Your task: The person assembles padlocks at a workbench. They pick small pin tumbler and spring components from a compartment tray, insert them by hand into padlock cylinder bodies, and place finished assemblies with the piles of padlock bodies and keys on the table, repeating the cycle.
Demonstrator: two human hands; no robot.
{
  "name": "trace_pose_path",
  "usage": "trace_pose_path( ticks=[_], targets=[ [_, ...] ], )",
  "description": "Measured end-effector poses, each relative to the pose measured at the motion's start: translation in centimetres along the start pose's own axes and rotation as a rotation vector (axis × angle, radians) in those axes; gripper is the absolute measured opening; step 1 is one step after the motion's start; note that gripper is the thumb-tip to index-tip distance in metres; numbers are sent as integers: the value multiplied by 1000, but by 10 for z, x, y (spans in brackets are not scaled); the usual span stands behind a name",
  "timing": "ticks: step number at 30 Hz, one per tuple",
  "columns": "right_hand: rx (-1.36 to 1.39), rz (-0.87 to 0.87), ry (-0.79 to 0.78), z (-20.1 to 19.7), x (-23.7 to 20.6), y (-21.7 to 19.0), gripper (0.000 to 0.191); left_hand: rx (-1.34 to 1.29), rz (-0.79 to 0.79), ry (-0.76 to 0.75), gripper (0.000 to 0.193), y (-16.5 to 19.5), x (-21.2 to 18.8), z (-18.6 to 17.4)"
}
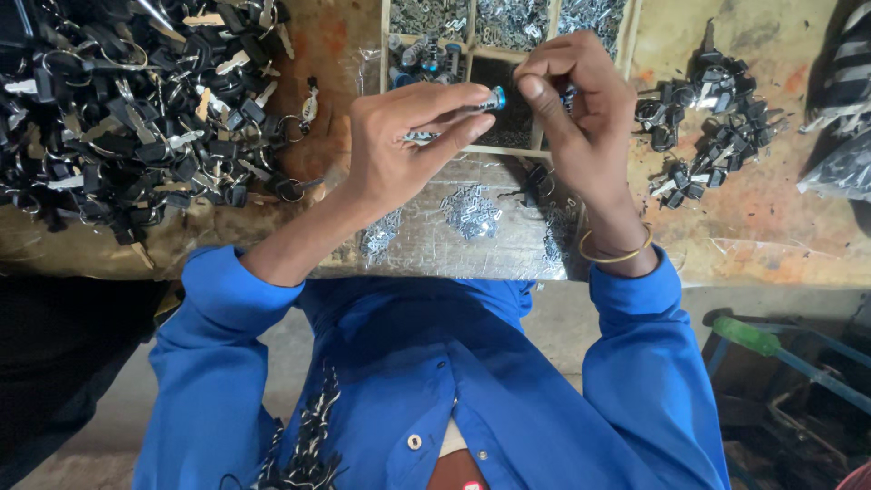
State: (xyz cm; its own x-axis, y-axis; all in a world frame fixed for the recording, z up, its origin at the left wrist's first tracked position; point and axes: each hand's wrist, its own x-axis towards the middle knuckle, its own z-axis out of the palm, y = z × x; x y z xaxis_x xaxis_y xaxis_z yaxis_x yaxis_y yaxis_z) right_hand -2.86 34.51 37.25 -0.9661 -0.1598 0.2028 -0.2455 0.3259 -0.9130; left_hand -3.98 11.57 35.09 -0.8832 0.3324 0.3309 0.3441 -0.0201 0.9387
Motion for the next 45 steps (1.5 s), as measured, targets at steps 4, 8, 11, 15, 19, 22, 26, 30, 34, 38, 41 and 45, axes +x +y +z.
trace_pose_path(
  ticks=[4,8,11,15,19,22,26,30,34,38,41,45],
  targets=[
    [137,-20,-110,0,-2,-3,9,39,29,48,20,-3,-1,2],
    [-11,-40,-98,0,-4,-6,12,-70,-81,122,26,-7,-4,8],
    [-42,-31,-87,2,-4,-7,11,-40,-13,117,21,-9,-4,8],
    [-64,-66,-59,6,-4,-8,11,44,69,112,20,-9,-3,7],
    [-252,-125,-32,9,-4,-11,14,97,94,125,19,-7,-4,8],
    [-440,-300,-43,8,-3,-14,19,107,86,124,18,-8,-3,8],
    [-511,-336,3,4,-4,-12,20,100,66,105,18,-9,-2,7],
    [65,37,84,3,-5,-3,17,110,87,104,19,-8,-4,8],
    [342,104,-44,10,-8,7,10,102,82,106,19,-10,-4,8],
    [429,227,-108,13,-9,10,11,80,49,125,19,-12,-5,9],
    [343,182,-108,15,-9,8,10,33,12,126,19,-13,-6,10],
    [64,-42,-81,19,-6,-4,8,38,26,136,19,-14,-8,10]
  ],
)
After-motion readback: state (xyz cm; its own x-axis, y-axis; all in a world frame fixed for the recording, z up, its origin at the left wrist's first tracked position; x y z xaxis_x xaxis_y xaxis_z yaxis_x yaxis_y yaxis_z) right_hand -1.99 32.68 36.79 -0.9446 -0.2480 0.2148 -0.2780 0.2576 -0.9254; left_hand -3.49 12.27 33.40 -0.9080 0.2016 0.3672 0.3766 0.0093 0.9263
